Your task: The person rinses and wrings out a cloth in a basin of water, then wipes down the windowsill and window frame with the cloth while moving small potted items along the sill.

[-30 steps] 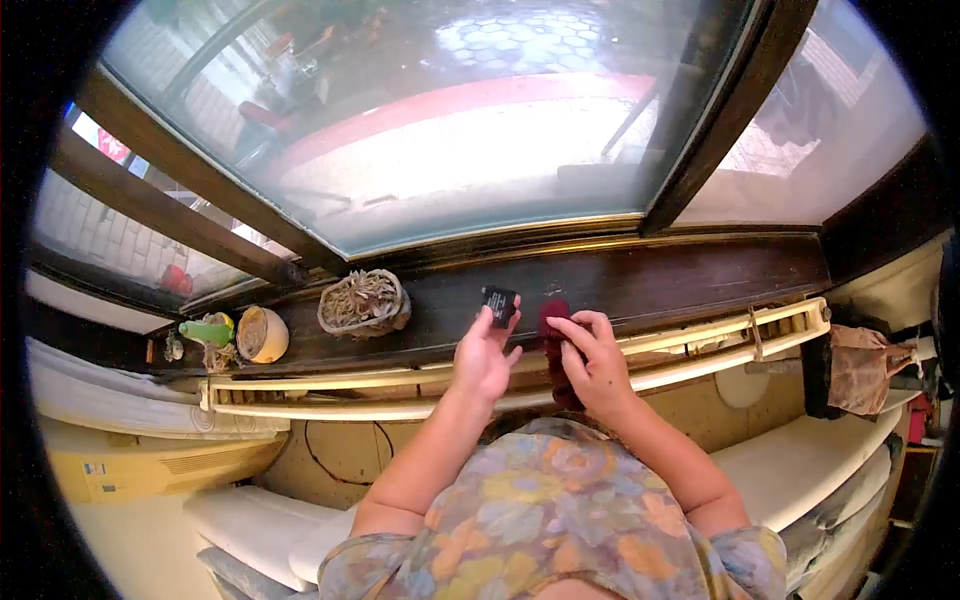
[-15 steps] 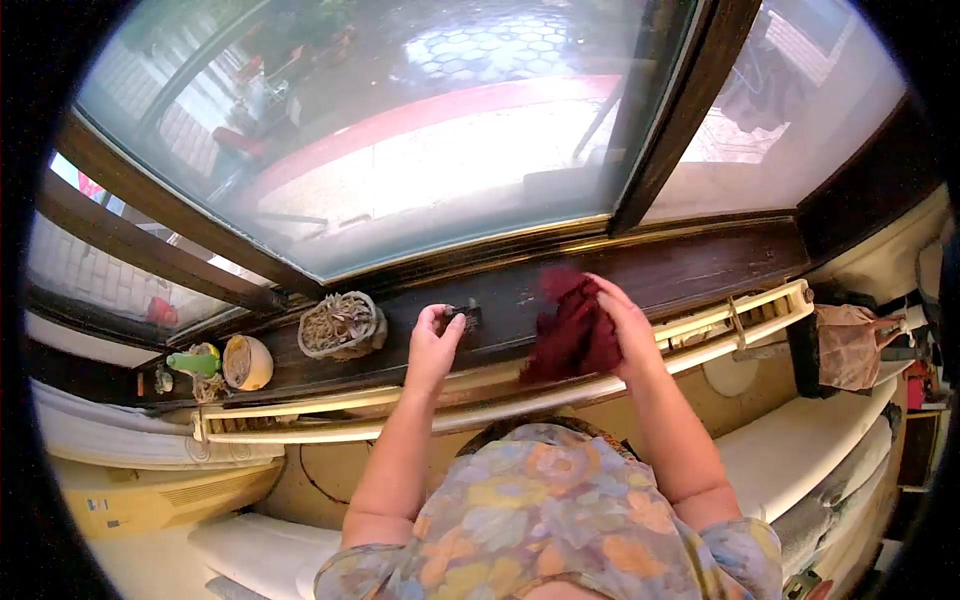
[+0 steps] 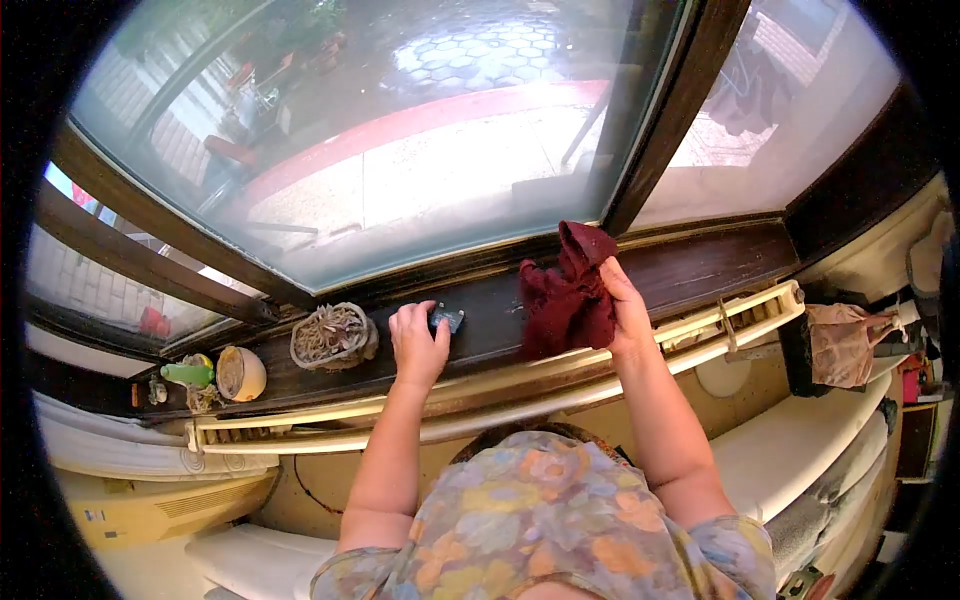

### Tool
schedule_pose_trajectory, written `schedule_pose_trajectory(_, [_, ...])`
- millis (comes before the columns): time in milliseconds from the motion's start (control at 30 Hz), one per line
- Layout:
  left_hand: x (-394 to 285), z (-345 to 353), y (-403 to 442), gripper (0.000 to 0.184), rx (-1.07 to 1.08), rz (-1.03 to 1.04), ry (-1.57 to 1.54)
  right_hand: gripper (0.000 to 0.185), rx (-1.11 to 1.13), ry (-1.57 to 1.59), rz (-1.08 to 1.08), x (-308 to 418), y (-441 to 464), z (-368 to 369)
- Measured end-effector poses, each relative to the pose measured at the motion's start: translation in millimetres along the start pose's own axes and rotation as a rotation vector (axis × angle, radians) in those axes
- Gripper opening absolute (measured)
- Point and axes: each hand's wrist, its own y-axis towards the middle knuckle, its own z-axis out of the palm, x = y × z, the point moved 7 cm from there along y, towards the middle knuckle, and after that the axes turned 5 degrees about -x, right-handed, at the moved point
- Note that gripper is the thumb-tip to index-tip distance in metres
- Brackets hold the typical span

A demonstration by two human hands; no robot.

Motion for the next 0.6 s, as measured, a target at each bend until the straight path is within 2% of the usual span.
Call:
schedule_pose_trajectory(33, [-6, -4, 0, 0.032, 0.000, 0.000, -0.001, 0.039, 0.022, -0.007, -0.017, 2, -1, 1])
schedule_pose_trajectory(100, [-37, -32, -2, 0.032, -0.251, 0.205, -0.003, 0.040, 0.043, -0.015, -0.034, 5, -1, 2])
schedule_pose_trajectory(133, [-50, -38, -1, 0.033, -0.275, 0.254, -0.078, 0.040, 0.070, 0.016, -0.031, 6, -1, 4])
schedule_pose_trajectory(167, [-64, -40, -2, 0.034, -0.261, 0.289, -0.137, 0.040, 0.097, 0.048, -0.026, 7, -1, 5])
schedule_pose_trajectory(233, [-76, -20, -1, 0.034, -0.078, 0.240, -0.445, 0.041, 0.081, 0.099, 0.025, -2, 6, -2])
schedule_pose_trajectory(300, [-83, 16, -2, 0.041, 0.262, -0.015, -0.831, 0.042, 0.072, 0.148, 0.069, -7, 8, 0])
schedule_pose_trajectory(333, [-91, 27, -6, 0.050, 0.409, -0.292, -1.067, 0.042, 0.102, 0.169, 0.079, -7, 6, 9])
schedule_pose_trajectory(367, [-96, 30, -3, 0.050, 0.406, -0.290, -1.068, 0.042, 0.131, 0.191, 0.089, -7, 3, 17])
schedule_pose_trajectory(433, [-123, 47, -11, 0.056, 0.818, -0.561, -1.777, 0.038, 0.176, 0.088, 0.036, 4, -6, 36])
schedule_pose_trajectory(500, [-126, 50, -10, 0.052, 0.775, -0.526, -1.715, 0.034, 0.218, -0.015, -0.019, 14, -7, 39])
schedule_pose_trajectory(567, [-120, 47, -11, 0.045, 0.727, -0.631, -1.519, 0.023, 0.300, -0.221, -0.034, 25, -6, 27])
schedule_pose_trajectory(600, [-112, 50, -9, 0.039, 0.645, -0.670, -1.522, 0.013, 0.351, -0.327, -0.095, 34, -9, 33])
